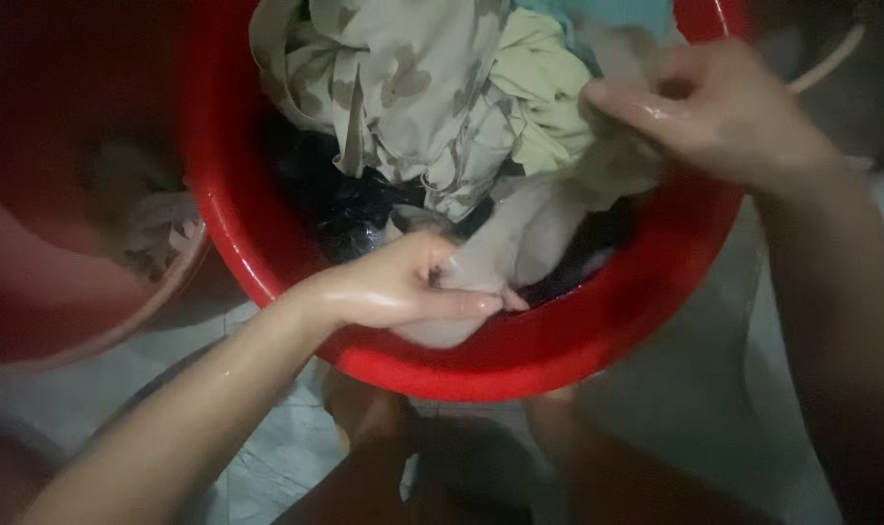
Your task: The person washes clothes by hand in a red plastic basin filled with soapy water. They repeatedly submerge, agitate, and wring out various garments, including light-colored and dark-colored items, to clean them.
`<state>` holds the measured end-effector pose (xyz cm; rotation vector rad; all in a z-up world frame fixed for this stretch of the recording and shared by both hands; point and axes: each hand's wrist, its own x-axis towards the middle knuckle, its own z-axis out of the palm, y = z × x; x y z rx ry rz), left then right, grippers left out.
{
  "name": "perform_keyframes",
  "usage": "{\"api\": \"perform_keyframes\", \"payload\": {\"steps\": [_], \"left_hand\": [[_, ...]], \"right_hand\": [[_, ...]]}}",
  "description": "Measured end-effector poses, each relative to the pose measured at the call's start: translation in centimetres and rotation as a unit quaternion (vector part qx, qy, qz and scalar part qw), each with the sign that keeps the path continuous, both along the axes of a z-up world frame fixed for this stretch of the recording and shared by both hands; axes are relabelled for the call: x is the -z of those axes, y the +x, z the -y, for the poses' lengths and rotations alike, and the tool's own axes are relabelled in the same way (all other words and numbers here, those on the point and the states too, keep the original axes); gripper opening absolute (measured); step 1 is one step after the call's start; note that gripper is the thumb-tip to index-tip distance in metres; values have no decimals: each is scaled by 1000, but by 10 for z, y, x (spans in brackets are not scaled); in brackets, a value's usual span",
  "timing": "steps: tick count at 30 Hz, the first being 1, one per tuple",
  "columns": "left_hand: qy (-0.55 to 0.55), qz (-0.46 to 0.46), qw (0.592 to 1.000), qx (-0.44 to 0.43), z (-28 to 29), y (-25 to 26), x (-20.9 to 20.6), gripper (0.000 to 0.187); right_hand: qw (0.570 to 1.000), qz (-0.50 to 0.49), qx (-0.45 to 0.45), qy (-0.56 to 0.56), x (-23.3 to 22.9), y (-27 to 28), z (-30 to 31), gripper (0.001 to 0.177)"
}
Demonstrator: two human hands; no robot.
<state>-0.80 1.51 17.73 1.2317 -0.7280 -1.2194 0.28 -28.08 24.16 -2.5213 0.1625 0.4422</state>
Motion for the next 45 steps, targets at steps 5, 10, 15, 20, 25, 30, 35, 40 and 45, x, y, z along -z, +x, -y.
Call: {"api": "perform_keyframes", "payload": {"steps": [5, 10, 15, 20, 25, 30, 35, 40, 45], "left_hand": [[-61, 20, 991, -120, -14, -1, -15, 29], [-54, -232, 946, -219, -14, -14, -41, 35], [-35, -173, 952, -249, -14, -28, -84, 41], [-39, -84, 960, -265, -7, -28, -88, 43], [-44, 99, 884, -455, -13, 2, -53, 45], [18, -427, 872, -238, -7, 2, -49, 100], [-197, -618, 734, -200, 21, -13, -40, 87], [-185, -552, 741, -336, 20, -1, -9, 64], [-70, -473, 752, -455, 28, -4, 32, 44]], "right_hand": [[989, -62, 31, -133, -10, -23, 6, 35], [952, -187, -93, 223, -9, -40, -29, 131], [853, 75, -44, 514, -3, -80, -66, 135], [913, 131, -63, 381, 11, -73, -69, 121], [944, 102, 41, 310, 1, -40, -57, 62], [960, 188, 74, 192, -43, -32, -60, 53], [884, 354, -236, 197, -38, -47, -122, 31], [839, 334, -278, 328, -10, -63, -127, 28], [904, 195, 44, 379, 23, -66, -115, 21]]}}
